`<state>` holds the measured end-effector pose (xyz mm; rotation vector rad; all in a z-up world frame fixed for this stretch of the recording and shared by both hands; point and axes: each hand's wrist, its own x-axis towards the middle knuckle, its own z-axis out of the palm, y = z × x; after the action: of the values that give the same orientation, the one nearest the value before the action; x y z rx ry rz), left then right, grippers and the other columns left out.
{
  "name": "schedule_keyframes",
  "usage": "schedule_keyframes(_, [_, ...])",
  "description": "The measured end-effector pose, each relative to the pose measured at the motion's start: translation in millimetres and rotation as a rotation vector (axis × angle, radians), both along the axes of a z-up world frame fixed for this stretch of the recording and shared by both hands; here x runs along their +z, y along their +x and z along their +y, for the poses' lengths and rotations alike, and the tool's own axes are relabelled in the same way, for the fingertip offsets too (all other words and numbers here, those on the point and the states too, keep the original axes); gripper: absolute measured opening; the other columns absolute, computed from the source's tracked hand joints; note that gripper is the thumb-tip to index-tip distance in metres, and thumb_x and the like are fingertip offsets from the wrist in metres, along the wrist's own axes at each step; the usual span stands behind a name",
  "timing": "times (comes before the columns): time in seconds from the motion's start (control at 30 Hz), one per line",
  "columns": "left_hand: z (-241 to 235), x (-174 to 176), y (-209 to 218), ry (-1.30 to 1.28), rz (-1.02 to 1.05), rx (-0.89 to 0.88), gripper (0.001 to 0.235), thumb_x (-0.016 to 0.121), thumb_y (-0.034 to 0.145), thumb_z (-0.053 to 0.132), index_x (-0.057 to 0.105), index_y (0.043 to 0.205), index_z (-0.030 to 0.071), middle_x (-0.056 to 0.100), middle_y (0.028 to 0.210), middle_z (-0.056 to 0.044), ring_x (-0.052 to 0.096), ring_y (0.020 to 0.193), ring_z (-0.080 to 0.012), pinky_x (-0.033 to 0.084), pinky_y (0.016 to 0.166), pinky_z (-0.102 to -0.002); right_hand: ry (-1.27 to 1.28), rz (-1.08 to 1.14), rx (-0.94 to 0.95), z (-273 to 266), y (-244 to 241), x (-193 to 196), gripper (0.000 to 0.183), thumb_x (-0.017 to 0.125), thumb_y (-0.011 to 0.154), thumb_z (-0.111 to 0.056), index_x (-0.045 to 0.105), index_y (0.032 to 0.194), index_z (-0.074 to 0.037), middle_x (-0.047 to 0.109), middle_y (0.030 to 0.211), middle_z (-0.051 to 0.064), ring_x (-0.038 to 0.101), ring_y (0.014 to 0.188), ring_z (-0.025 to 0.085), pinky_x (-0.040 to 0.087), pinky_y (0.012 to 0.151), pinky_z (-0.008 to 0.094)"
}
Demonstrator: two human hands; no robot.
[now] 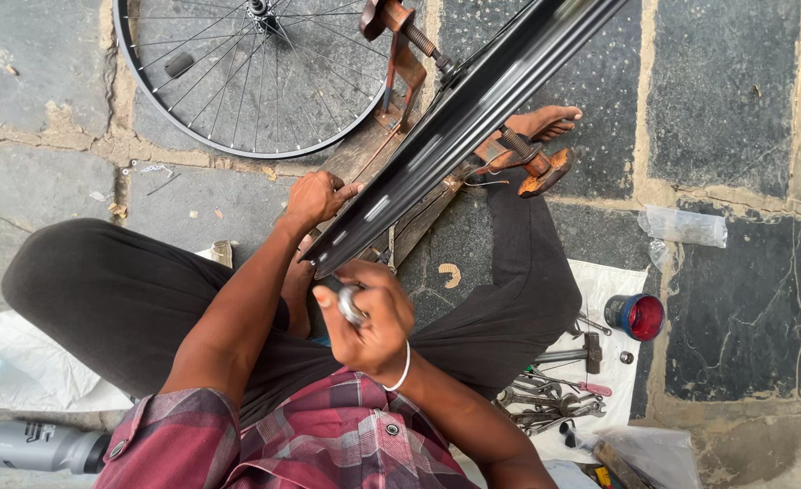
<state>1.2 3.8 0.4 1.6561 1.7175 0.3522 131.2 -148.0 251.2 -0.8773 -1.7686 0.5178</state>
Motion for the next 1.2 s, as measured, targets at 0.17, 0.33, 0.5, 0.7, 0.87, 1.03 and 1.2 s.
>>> schedule_keyframes(0.17, [-2.6,-2.5,-0.7,0.011,-0.049,0.028,0.059,0.062,0.09,0.065,0.08,0.09,0.009,0.069,0.068,-0.022,0.07,0.071,-0.0403,0.053,0.071,-0.05,-0.055,-0.09,0.009,5.9,-10.4,-0.9,0.032,0.08,0.091,-0.004,0.049,0.085,-0.003,0.065,0.095,0.017,0.066,0.079,0.029,0.054,0.067,0.038])
schedule_keyframes(0.33, [-1.4,0.7,-1.1,-0.005,-0.037,0.035,0.056,0.063,0.093,0.061,0.08,0.092,0.008,0.069,0.07,-0.023,0.069,0.072,-0.0409,0.053,0.073,-0.05,-0.024,-0.095,0.014,10.7,-10.3,13.2,0.037,0.082,0.089,0.0,0.046,0.082,-0.004,0.063,0.084,0.014,0.064,0.068,0.027,0.051,0.059,0.036])
schedule_keyframes(0.5, [-3.4,-1.9,0.9,0.002,-0.03,0.031,0.052,0.063,0.095,0.058,0.08,0.094,0.008,0.069,0.07,-0.023,0.068,0.07,-0.0402,0.053,0.073,-0.049,0.041,-0.105,0.015,7.1,-5.3,7.6,0.038,0.081,0.09,0.004,0.045,0.081,-0.004,0.06,0.079,0.013,0.062,0.065,0.027,0.05,0.057,0.037])
schedule_keyframes(0.7, [-1.8,-13.9,-2.0,-0.027,-0.037,0.032,0.048,0.065,0.095,0.055,0.08,0.101,0.01,0.073,0.076,-0.021,0.071,0.073,-0.0378,0.054,0.076,-0.049,0.017,-0.3,0.014,13.4,-3.3,-71.0,0.021,0.077,0.086,0.003,0.056,0.088,-0.001,0.06,0.083,0.014,0.064,0.074,0.031,0.055,0.068,0.041])
schedule_keyframes(0.87, [-1.1,-27.8,-3.5,0.066,-0.033,0.038,0.038,0.071,0.088,0.042,0.08,0.106,0.01,0.075,0.089,-0.021,0.072,0.085,-0.037,0.055,0.081,-0.047,0.021,-0.407,-0.018,24.5,16.0,-128.2,0.026,0.075,0.079,-0.001,0.059,0.099,0.005,0.061,0.097,0.022,0.065,0.09,0.039,0.056,0.082,0.046])
schedule_keyframes(1.03, [-0.8,-39.4,-2.9,0.099,-0.036,0.038,0.033,0.07,0.089,0.039,0.081,0.102,0.01,0.075,0.093,-0.021,0.071,0.089,-0.0383,0.054,0.082,-0.048,0.059,-0.391,0.027,27.5,19.5,-148.5,0.021,0.074,0.085,-0.002,0.059,0.099,0.002,0.061,0.093,0.018,0.068,0.088,0.035,0.058,0.083,0.044])
schedule_keyframes(1.2, [-2.5,-39.1,-2.1,0.039,-0.05,0.044,0.034,0.068,0.091,0.04,0.081,0.101,0.01,0.073,0.091,-0.023,0.071,0.086,-0.0414,0.055,0.079,-0.049,0.074,-0.392,0.055,33.7,15.8,-136.4,0.023,0.077,0.082,-0.003,0.06,0.098,0.002,0.063,0.09,0.017,0.068,0.082,0.034,0.058,0.076,0.042])
